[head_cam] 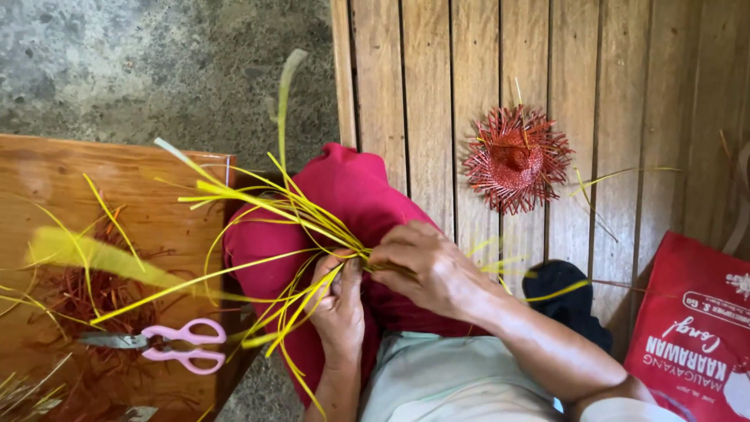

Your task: Weaving thin yellow and brown strips to create a circular craft item

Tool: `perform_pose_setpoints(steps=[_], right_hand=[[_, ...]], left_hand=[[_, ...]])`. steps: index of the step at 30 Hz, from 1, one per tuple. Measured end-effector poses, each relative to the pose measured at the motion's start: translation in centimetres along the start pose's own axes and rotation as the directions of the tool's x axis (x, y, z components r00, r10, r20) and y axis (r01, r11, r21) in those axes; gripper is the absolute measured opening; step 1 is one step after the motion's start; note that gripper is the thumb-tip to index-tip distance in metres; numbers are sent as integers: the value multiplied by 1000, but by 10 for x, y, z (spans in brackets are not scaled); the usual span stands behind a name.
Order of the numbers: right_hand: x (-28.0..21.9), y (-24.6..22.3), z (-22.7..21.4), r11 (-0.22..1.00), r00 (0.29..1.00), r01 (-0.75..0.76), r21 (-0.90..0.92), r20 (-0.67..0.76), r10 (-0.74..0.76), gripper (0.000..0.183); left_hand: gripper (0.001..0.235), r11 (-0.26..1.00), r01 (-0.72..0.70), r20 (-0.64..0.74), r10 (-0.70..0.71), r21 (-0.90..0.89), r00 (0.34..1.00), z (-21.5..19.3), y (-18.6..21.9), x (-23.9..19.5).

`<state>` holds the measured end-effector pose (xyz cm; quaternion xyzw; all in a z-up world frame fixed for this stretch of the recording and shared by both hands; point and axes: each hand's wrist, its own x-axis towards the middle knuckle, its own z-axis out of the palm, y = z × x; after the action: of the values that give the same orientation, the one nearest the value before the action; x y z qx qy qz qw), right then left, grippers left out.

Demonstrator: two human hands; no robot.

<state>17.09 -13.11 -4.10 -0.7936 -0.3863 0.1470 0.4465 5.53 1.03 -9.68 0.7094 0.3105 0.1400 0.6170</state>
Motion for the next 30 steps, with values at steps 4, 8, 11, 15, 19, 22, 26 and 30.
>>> perform_pose_setpoints(steps=[4,8,11,15,19,22,26,30], right_hand=[[4,16,16,999,999,-39,36,9,38,14],[6,21,16,999,999,-40,0,-6,40,14],[8,22,11,997,998,-55,58,40,53,9],[13,15,4,993,992,-68,92,109,58,17],[10,23,11,997,994,-28,66,105,21,11],[12,23,6,988,987,-95,120,141,78,9],[13,16,1,999,997,-41,9,64,41,8],[11,15,-3,980,997,-60,-189,43,69,14]], left_hand=[[16,996,35,40,-32,-88,999,0,-10,3],[14,981,56,18,-54,-187,998,1,-12,4],[22,998,70,58,-69,-10,996,-3,-10,6],[21,999,43,80,-41,-28,996,-4,-8,6],[15,996,-25,119,35,-83,992,-2,-5,7],[11,993,-116,85,118,-30,989,1,-7,10],[14,999,-36,68,37,-15,997,2,-12,13],[13,987,-157,29,157,16,987,3,-13,18]])
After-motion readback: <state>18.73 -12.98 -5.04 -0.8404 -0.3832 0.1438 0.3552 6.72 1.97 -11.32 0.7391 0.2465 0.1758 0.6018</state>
